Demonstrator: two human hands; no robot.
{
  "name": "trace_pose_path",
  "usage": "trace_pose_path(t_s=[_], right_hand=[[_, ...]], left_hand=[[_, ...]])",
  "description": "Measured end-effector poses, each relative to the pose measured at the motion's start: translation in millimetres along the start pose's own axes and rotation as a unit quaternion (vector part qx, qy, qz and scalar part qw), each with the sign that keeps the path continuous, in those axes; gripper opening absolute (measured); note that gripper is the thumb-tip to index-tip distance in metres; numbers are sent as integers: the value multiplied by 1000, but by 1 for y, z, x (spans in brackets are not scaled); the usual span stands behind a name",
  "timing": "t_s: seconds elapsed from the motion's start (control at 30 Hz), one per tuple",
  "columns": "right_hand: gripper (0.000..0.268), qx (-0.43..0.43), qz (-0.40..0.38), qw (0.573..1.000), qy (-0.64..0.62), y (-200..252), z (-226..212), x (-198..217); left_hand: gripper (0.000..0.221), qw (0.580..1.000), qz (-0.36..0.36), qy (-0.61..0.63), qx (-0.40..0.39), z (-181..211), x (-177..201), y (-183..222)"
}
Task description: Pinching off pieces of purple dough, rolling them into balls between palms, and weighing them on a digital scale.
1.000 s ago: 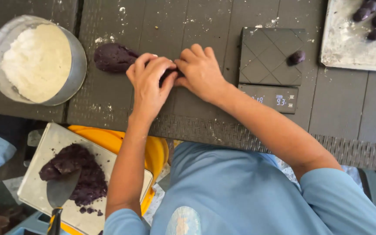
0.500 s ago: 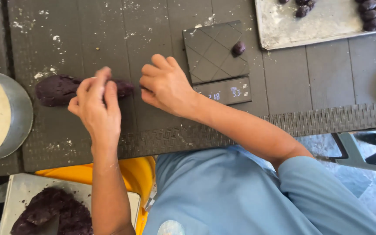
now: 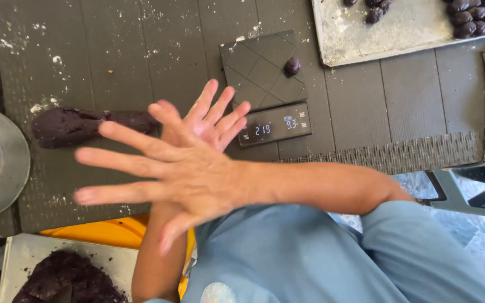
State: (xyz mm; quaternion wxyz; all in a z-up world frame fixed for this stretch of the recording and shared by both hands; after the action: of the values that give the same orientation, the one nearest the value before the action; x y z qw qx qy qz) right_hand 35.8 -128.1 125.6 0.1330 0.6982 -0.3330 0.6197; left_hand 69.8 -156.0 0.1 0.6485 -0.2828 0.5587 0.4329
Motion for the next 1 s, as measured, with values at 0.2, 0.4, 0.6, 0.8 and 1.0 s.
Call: trace_pose_path(t_s=[0.2, 0.4, 0.6, 0.8, 1.0], right_hand=[[102, 45, -156, 987, 14, 5, -12, 17], [74, -158, 69, 978, 119, 86, 154, -19], [21, -105, 253, 953, 131, 151, 305, 15], [15, -136, 271, 944, 133, 36, 255, 16], [54, -35, 119, 991, 56, -50, 70, -107]], left_hand=[[92, 998, 1, -28, 58, -32, -5, -2], [51, 975, 123, -166, -84, 3, -6, -10], [38, 836, 48, -509, -200, -1, -25, -67], [30, 617, -8, -695, -369, 73, -47, -4], [15, 282, 83, -867, -402, 140, -38, 90]])
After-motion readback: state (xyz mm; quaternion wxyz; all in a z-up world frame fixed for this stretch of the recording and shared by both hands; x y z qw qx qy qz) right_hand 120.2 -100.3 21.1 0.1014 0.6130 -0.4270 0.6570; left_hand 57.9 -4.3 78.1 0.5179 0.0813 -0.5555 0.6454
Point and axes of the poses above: each hand's wrist, its own y-axis away from the middle knuckle, its own x-axis out of the back of the hand, z = x × y, the point moved 8 cm from there along -y, towards the middle knuckle, and after that the axes turned 9 degrees about -x, right-handed, at the moved point
